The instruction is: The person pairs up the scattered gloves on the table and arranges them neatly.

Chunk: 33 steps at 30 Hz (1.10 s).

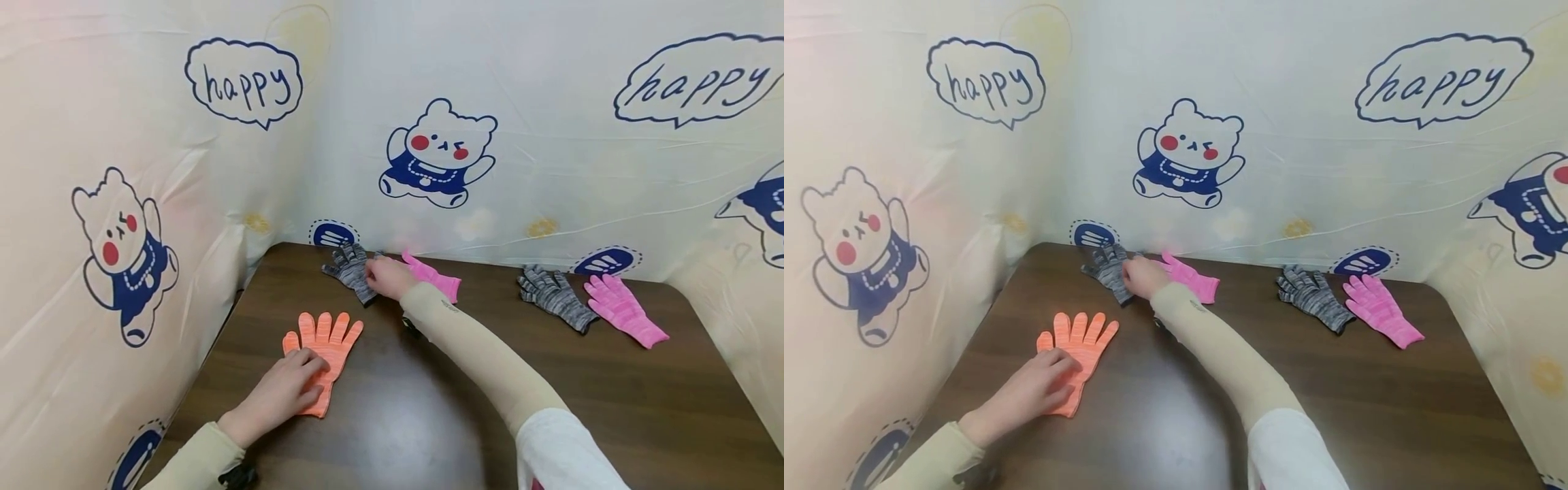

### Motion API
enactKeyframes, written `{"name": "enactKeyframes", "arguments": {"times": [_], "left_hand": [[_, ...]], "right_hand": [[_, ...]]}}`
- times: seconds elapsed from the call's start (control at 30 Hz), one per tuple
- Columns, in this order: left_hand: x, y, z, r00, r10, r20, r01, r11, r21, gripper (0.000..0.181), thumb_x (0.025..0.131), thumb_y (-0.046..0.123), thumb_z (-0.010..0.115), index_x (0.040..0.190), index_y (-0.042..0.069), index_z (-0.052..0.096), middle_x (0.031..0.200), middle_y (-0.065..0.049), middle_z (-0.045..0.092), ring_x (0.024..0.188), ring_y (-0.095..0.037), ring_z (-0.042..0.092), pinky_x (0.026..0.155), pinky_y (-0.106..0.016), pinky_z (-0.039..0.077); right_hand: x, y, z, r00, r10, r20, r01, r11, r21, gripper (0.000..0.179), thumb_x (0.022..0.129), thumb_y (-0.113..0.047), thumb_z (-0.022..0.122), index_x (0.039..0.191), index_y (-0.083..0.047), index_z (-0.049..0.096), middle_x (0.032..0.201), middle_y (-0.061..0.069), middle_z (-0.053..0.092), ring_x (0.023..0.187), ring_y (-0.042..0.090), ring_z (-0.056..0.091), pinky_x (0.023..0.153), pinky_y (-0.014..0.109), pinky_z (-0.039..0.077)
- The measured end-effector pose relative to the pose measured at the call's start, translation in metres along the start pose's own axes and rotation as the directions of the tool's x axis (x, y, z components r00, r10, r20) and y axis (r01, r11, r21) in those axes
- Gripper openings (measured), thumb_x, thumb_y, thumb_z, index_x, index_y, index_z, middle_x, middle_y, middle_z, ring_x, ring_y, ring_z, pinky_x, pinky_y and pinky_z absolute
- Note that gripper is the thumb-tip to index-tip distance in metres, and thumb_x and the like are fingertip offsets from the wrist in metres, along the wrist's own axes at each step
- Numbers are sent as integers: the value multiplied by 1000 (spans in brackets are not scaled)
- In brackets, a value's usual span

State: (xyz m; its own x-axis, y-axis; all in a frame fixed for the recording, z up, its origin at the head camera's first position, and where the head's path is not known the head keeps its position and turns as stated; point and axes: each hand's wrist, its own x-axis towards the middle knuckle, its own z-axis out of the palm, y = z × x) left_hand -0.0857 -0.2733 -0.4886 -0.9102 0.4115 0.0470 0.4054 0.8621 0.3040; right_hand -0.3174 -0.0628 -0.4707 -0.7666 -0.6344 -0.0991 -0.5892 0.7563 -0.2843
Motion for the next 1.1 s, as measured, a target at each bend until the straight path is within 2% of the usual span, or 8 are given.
{"name": "enactKeyframes", "arguments": {"times": [0.17, 0.33, 0.53, 0.8, 0.93, 1.1], "left_hand": [[-1, 1, 4, 1000, 23, -16, -23, 1000, 4, 26, 87, 17, 82, 111, 15, 71, 101, 4, 57, 86, -14, 49, 71, -32, 44], [0, 0, 7, 999, 41, -27, -40, 999, 14, 25, 88, 17, 81, 110, 15, 71, 101, 5, 57, 87, -15, 50, 73, -34, 45], [-1, 1, 6, 998, 47, -43, -47, 999, 11, 24, 87, 15, 81, 109, 16, 71, 99, 5, 57, 86, -15, 50, 73, -34, 45], [-2, 3, 5, 998, 41, -41, -41, 999, 2, 24, 87, 15, 80, 108, 16, 70, 99, 6, 56, 86, -14, 49, 73, -34, 43], [-1, 2, 6, 998, 40, -44, -40, 999, 3, 24, 87, 15, 80, 109, 17, 70, 99, 6, 56, 85, -14, 48, 73, -34, 43], [-1, 0, 4, 998, 36, -45, -36, 999, 2, 24, 87, 16, 81, 109, 17, 70, 99, 6, 56, 85, -14, 48, 73, -34, 42]], "right_hand": [[10, -1, 6, 1000, 7, 8, -6, 988, -155, 24, 106, -23, 60, 125, -11, 68, 115, 7, 68, 104, 19, 66, 88, 36, 55], [16, 0, 11, 999, 27, 21, -22, 976, -215, 24, 105, -25, 62, 123, -11, 71, 116, 7, 67, 106, 20, 67, 90, 39, 56], [18, 0, 12, 999, 22, 30, -15, 981, -194, 23, 105, -24, 62, 121, -12, 73, 114, 6, 69, 104, 20, 68, 88, 38, 56], [18, 1, 13, 1000, 2, 8, -1, 993, -118, 16, 105, -20, 62, 101, -15, 76, 90, 1, 69, 79, 15, 62, 72, 30, 49], [17, 1, 13, 1000, -22, -9, 21, 992, -124, 14, 104, -19, 62, 100, -14, 75, 89, 1, 68, 77, 15, 60, 71, 29, 47], [16, 0, 11, 998, -56, -18, 53, 991, -123, 14, 104, -20, 62, 102, -13, 75, 93, 2, 71, 80, 14, 64, 74, 30, 51]]}}
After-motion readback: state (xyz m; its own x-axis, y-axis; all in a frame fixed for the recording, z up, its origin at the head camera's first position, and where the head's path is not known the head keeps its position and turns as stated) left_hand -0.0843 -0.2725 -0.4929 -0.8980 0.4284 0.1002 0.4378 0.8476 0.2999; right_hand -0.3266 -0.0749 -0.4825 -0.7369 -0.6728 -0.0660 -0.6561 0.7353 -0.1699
